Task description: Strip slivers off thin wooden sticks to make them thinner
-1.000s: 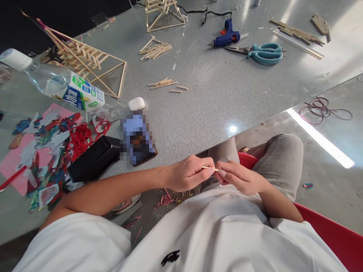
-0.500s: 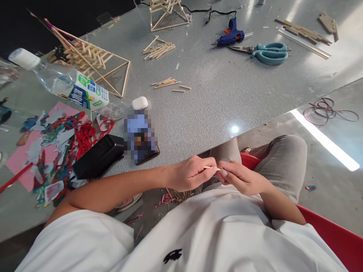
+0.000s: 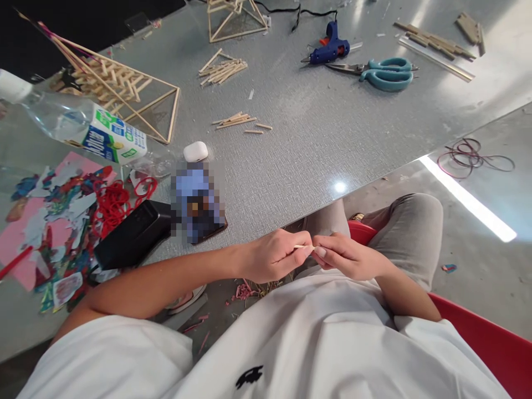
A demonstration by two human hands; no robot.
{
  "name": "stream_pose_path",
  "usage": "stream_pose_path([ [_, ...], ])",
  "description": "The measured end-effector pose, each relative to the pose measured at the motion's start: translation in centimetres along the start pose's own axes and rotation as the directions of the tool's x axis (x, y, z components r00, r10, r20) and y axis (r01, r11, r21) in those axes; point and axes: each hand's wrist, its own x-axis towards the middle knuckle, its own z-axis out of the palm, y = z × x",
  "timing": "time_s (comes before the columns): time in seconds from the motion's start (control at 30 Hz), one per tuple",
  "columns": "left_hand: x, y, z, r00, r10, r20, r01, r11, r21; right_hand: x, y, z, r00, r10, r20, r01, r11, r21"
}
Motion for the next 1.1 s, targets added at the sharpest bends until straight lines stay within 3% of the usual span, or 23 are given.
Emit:
stream_pose_path([
  [0.27, -0.08, 0.11, -0.08, 1.000, -0.013, 0.006, 0.014, 0.993, -0.116, -0.33, -0.66, -0.23, 0.994, 0.036, 0.099, -0.058, 0.970, 0.236],
  [0.63, -0.05, 0.32, -0.19, 0.999, -0.033, 0.015, 0.034, 0.991, -0.130, -0.42, -0.75, -0.19, 0.998, 0.021, 0.053, -0.029, 0.985, 0.171],
  [0.87, 0.01, 0.23, -0.16, 1.000, -0.025, 0.007, 0.025, 0.997, -0.074, -0.54, -0.67, -0.24, 0.991, 0.114, 0.068, -0.129, 0.952, 0.279],
  [1.1, 0.12, 0.28, -0.23, 1.000, 0.005, 0.026, -0.004, 0.999, -0.049, -0.25, -0.39, -0.57, 0.996, 0.005, 0.087, -0.015, 0.994, 0.110],
])
